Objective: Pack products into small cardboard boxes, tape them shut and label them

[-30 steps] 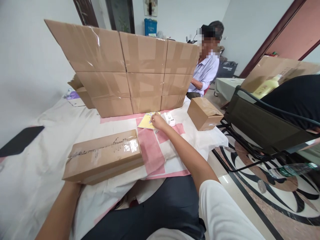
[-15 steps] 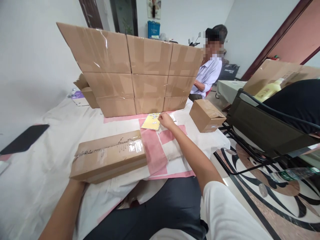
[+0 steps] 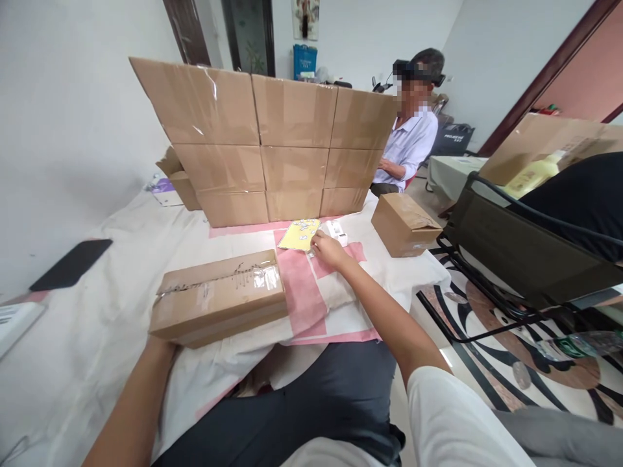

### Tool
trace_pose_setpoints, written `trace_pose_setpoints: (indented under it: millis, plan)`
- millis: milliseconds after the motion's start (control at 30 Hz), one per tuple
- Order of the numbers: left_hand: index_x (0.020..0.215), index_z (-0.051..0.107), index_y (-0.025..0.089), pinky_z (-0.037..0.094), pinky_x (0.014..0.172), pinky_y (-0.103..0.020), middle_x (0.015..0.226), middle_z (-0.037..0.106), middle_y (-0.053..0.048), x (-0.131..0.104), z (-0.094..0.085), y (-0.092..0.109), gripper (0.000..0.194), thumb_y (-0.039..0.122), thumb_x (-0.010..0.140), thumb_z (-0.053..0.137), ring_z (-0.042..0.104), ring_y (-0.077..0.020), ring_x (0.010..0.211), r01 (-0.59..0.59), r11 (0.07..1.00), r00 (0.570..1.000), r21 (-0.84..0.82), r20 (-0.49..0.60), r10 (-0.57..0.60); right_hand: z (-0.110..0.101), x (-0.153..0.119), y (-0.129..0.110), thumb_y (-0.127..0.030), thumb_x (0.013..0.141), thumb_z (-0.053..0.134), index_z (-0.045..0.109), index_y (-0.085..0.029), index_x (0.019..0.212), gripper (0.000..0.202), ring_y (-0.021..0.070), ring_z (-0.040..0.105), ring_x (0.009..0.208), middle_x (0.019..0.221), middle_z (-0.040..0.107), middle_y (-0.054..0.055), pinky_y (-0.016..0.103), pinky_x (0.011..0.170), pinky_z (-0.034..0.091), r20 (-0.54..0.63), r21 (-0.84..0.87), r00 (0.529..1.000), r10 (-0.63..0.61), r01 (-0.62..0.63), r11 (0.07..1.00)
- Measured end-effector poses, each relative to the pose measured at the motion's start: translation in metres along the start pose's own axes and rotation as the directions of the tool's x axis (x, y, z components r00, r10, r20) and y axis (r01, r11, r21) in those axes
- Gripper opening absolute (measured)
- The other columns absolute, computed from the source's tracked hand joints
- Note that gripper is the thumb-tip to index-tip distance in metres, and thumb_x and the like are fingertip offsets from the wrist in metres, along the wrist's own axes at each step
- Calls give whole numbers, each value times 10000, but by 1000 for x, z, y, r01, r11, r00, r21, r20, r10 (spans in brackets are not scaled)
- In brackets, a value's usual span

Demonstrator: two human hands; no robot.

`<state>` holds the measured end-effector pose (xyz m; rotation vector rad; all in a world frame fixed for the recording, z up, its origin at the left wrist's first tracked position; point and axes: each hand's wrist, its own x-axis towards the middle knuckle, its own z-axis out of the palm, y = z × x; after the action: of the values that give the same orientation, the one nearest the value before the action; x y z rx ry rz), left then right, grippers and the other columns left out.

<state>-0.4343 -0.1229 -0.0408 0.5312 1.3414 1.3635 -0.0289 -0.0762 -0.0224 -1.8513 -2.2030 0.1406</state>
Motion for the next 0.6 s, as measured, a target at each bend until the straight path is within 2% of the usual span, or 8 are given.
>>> trace_pose_setpoints:
  millis: [133, 233, 367, 500, 600]
  plan:
    - [562, 493, 203, 460, 467, -232, 494, 571, 37, 2, -1, -2, 162, 243, 610, 642, 536, -128, 430, 41, 999, 999, -12, -32, -41, 8, -1, 5, -173, 947, 564, 718, -170, 889, 165, 194, 636, 874, 1061, 679, 95, 268, 708, 404, 52, 15, 998, 43, -44, 999]
    - [602, 527, 201, 488, 483, -244, 504, 585, 33, 4, -1, -3, 115, 244, 650, 622, 557, -140, 445, 89, 995, 995, -36, -48, -91, 18, -4, 4, -209, 904, 623, 694, -159, 856, 99, 194, 623, 819, 991, 690, 103, 271, 668, 387, 48, 41, 994, 99, -101, 994]
    - [674, 604, 186, 524, 505, -267, 540, 637, 7, 10, -3, -5, 57, 224, 716, 603, 588, -163, 493, 151, 986, 985, -77, -69, -156, 22, -5, 0, -111, 837, 597, 658, -165, 809, 87, 166, 606, 770, 903, 699, 65, 250, 640, 384, 51, 118, 991, 120, -125, 985]
    - [681, 629, 170, 532, 526, -276, 557, 649, -20, 22, -8, -9, 154, 220, 825, 604, 592, -169, 512, 214, 973, 972, -85, -81, -221, 14, 8, 3, -202, 907, 533, 665, -158, 858, 147, 161, 599, 754, 872, 704, 52, 249, 649, 407, 2, 195, 988, 157, -154, 969]
    - [764, 647, 153, 559, 630, -295, 640, 662, -10, 32, -12, -12, 235, 303, 941, 613, 616, -151, 578, 220, 972, 972, -81, -65, -226, 8, 33, 7, -273, 959, 493, 686, -149, 909, 235, 168, 608, 803, 924, 716, 66, 256, 697, 430, -29, 214, 979, 200, -190, 958]
